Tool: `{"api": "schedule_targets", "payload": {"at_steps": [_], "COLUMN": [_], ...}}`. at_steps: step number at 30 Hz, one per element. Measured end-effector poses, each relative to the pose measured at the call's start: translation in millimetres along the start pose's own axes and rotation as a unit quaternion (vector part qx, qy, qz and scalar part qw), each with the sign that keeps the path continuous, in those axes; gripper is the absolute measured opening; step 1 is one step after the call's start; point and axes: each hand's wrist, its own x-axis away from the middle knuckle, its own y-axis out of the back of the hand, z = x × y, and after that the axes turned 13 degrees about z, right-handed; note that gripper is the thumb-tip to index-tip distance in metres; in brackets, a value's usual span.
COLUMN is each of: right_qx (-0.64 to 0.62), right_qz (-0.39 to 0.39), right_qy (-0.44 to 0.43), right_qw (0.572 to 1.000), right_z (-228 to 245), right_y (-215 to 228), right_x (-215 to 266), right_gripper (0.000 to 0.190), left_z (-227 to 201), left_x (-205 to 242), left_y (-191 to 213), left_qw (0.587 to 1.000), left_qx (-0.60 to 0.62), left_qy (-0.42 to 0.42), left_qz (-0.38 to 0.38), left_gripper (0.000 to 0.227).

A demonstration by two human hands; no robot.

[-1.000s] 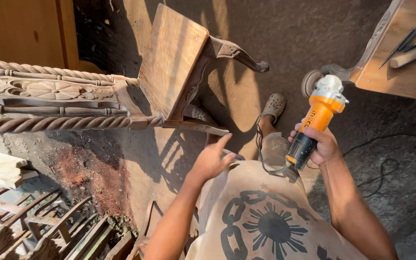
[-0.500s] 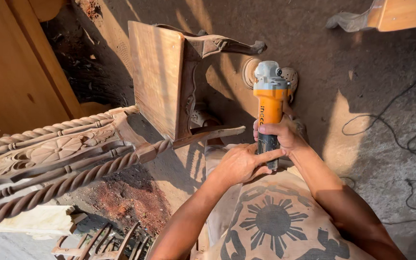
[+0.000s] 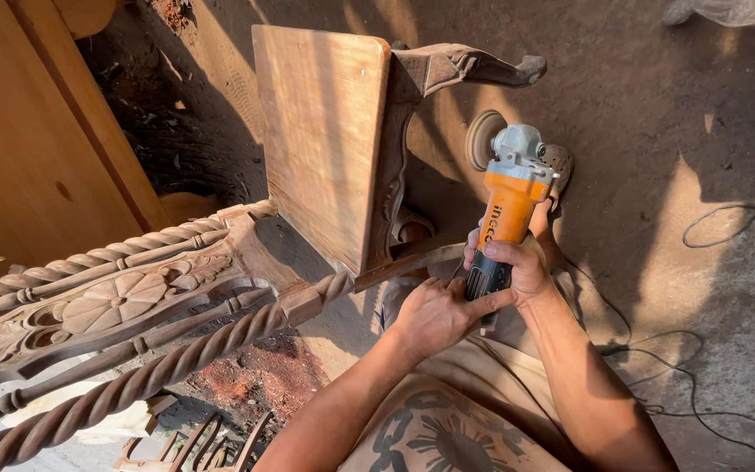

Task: The person sands the surface of a wooden chair using a power sander, moving the tool across the seat and frame while holding the chair steady.

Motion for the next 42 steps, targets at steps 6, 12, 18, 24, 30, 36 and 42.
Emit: {"api": "schedule_targets", "payload": {"at_steps": [6, 12, 18, 24, 30, 36, 42], "right_qx": [0.081, 0.283, 0.255, 0.214, 0.224, 0.213, 0.229], "right_qz": [0.027, 0.039, 0.078, 0.099, 0.1, 0.079, 0.057], "right_qy": [-0.028, -0.018, -0.001, 0.009, -0.021, -0.009, 0.019], "right_qw": [0.996, 0.958, 0.964, 0.972, 0.969, 0.974, 0.972], "right_z": [9.3, 28.8, 14.5, 1.8, -13.0, -17.6, -16.6], "right_y": [31.2, 32.7, 17.5, 3.1, -2.5, -8.3, -1.1], "right_x": [-27.4, -49.1, -66.6, -85.5, -90.4, -92.4, -95.9], "right_gripper": [0.043, 0.03, 0.027, 0.03, 0.027, 0.028, 0.03], "left_z": [45.2, 147.1, 159.7, 163.3, 163.6, 162.2, 165.7], "left_x": [-3.1, -16.9, -22.3, -20.7, -19.2, -19.1, -18.4], "left_y": [16.0, 17.5, 3.2, 5.6, 4.7, 5.7, 4.5], "left_qw": [0.984, 0.916, 0.901, 0.898, 0.902, 0.906, 0.906], "left_qx": [-0.016, 0.055, 0.128, 0.156, 0.166, 0.165, 0.166], "left_qy": [0.062, 0.308, 0.288, 0.289, 0.271, 0.271, 0.274], "left_qz": [-0.164, -0.252, -0.299, -0.293, -0.293, -0.281, -0.277], "left_gripper": [0.07, 0.074, 0.082, 0.08, 0.079, 0.079, 0.079]}}
